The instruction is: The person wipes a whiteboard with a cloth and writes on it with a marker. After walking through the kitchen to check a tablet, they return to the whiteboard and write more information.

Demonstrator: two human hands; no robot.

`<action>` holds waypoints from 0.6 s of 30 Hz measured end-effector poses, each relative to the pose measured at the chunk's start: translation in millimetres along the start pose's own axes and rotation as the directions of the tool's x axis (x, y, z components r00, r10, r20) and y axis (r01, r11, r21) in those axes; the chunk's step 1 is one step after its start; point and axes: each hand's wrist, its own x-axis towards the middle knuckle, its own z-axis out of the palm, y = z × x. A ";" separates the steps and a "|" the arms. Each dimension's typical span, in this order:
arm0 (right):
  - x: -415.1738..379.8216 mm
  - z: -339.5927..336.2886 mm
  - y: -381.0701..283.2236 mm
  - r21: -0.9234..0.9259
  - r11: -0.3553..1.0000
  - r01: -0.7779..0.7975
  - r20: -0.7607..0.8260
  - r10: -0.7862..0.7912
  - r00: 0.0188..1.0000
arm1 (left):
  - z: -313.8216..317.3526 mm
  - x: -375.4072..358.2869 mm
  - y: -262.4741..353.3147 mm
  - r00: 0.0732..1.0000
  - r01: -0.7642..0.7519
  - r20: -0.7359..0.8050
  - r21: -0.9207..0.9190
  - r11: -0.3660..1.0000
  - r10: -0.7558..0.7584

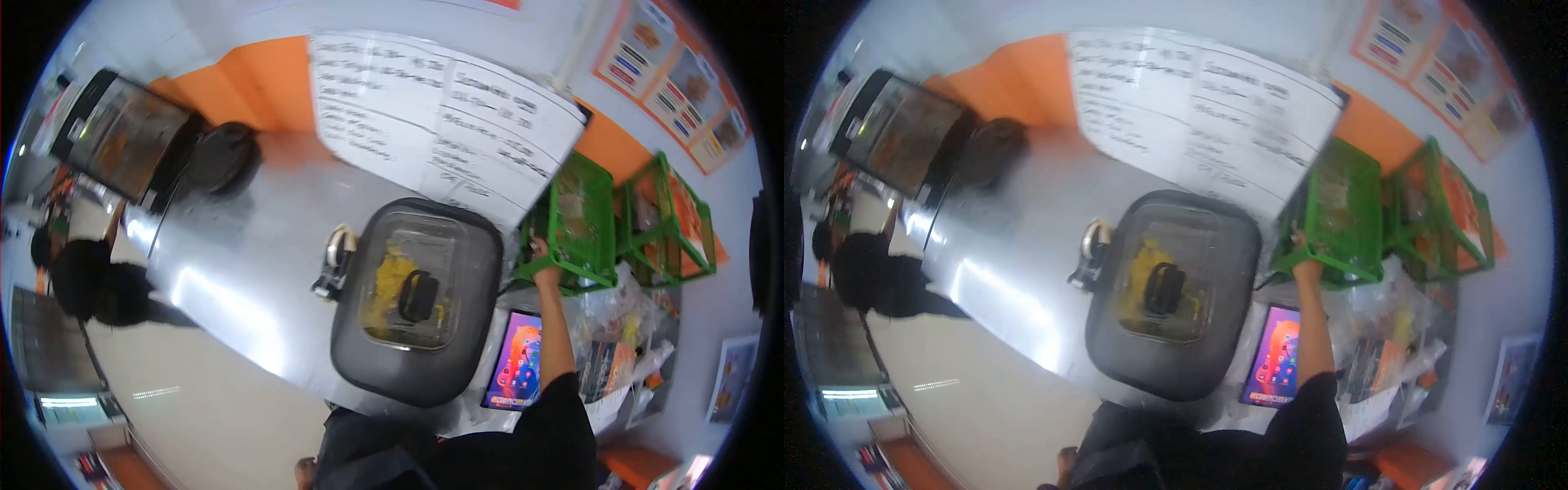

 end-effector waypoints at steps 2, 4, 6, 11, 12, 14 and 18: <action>-10.4 -18.7 -1.9 0.025 0.997 0.073 0.051 -0.074 0.996 | -13.1 5.2 39.2 0.994 0.093 -0.051 -0.067 0.993 -0.097; -16.1 -34.9 2.6 -0.046 0.995 0.094 0.100 -0.089 0.991 | -24.8 12.6 56.5 0.951 0.305 0.006 -0.198 0.932 -0.310; -24.3 -57.3 4.3 -0.139 0.985 0.101 0.182 -0.075 0.980 | -30.5 19.3 49.4 0.955 0.285 -0.010 -0.248 0.926 -0.296; -91.4 -91.5 14.9 -0.221 0.928 0.299 -0.002 -0.307 0.952 | -46.9 33.5 21.1 0.951 0.285 -0.007 -0.354 0.891 -0.308; -109.7 -113.3 -1.9 -0.290 0.903 0.318 0.058 -0.315 0.947 | -59.7 35.6 15.8 0.950 0.295 0.020 -0.375 0.879 -0.310; -145.1 -131.1 -2.3 -0.326 0.821 0.468 -0.034 -0.505 0.862 | -83.1 41.7 5.8 0.964 0.263 0.090 -0.463 0.846 -0.250; -237.4 -180.3 -209.7 -0.246 0.743 0.623 0.045 -0.633 0.773 | -158.5 68.4 1.6 0.935 0.269 0.352 -0.607 0.748 -0.050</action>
